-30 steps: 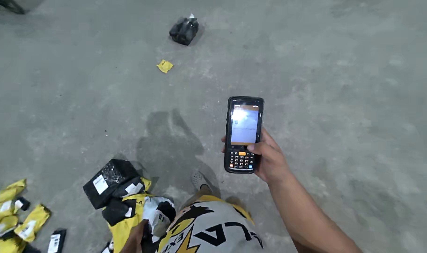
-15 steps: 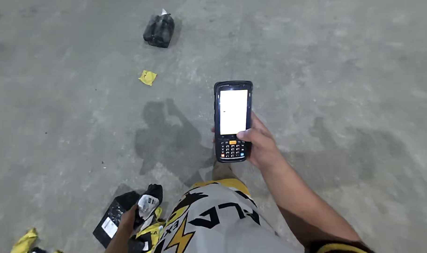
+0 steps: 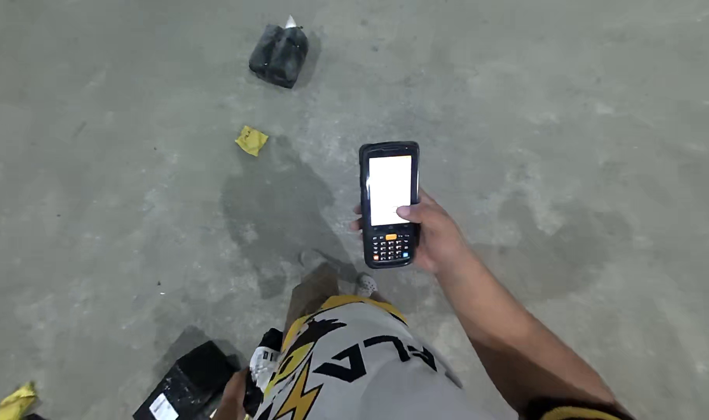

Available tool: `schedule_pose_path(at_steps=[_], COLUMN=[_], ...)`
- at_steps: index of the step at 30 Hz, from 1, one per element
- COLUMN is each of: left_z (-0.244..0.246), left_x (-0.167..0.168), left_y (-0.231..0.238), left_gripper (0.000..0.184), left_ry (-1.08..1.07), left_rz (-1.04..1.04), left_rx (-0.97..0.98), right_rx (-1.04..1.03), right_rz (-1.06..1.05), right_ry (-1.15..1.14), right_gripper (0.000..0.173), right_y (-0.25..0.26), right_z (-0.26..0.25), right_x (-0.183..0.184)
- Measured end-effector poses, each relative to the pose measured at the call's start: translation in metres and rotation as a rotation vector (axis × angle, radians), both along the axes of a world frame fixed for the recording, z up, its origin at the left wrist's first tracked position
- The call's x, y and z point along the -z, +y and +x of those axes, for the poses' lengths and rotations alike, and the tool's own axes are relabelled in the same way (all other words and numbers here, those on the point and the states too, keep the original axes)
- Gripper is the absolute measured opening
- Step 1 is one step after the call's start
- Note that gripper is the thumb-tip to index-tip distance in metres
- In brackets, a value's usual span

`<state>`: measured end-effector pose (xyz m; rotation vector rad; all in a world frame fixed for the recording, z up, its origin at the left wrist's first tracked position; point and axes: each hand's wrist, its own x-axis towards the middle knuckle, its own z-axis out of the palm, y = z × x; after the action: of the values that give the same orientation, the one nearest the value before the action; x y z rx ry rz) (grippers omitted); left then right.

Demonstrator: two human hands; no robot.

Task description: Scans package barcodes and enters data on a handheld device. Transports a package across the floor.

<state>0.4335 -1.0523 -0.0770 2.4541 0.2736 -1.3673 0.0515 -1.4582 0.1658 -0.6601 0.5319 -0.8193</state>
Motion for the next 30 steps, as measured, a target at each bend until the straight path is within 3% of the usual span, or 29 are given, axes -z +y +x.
schedule_pose_path(at_steps=[2,4,7,9,12,15,17,20,22,26,30], left_z=[0.021,0.037,0.073,0.115,0.196,0.269,0.312,0.364,0.395,0.450,0.475], left_x=[0.027,0.025,0.010,0.008,0.011,0.000,-0.008,-0.016,-0.024,-0.036,-0.056], left_y=[-0.015,-0.061,-0.137,-0.192,-0.272,-0.353,-0.409,-0.499,-0.558,-0.647,-0.720], left_gripper=[0.048,0.043,0.034,0.035,0.045,0.044,0.049,0.054,0.055,0.056,0.050], left_ry=[0.010,0.038,0.096,0.102,0.060,0.012,-0.037,-0.109,-0.171,-0.246,-0.234], left_rz=[0.008,-0.015,-0.110,-0.142,-0.128,-0.206,-0.201,-0.140,-0.088,0.000,0.045], left_rx=[-0.042,-0.149,-0.313,-0.302,-0.191,-0.231,-0.172,-0.046,0.035,0.132,0.093], right_rx=[-0.098,-0.151,-0.153,-0.240,-0.554,-1.129,-1.296,-1.338,-1.317,-1.050,-0.772], right_rz=[0.103,0.170,0.273,0.323,0.266,0.106,0.008,-0.088,-0.172,-0.338,-0.401], right_ry=[-0.031,0.062,0.497,0.857,1.275,1.566,1.588,1.556,1.518,1.393,1.188], right_gripper=[0.065,0.062,0.061,0.067,0.070,0.069,0.064,0.060,0.061,0.067,0.067], right_y=[-0.049,-0.100,-0.158,-0.185,-0.199,-0.202,-0.218,-0.282,-0.335,-0.450,-0.564], right_z=[0.026,0.054,0.094,0.118,0.131,0.140,0.154,0.185,0.209,0.251,0.317], right_x=[0.028,0.067,0.125,0.158,0.215,0.237,0.224,0.198,0.199,0.233,0.222])
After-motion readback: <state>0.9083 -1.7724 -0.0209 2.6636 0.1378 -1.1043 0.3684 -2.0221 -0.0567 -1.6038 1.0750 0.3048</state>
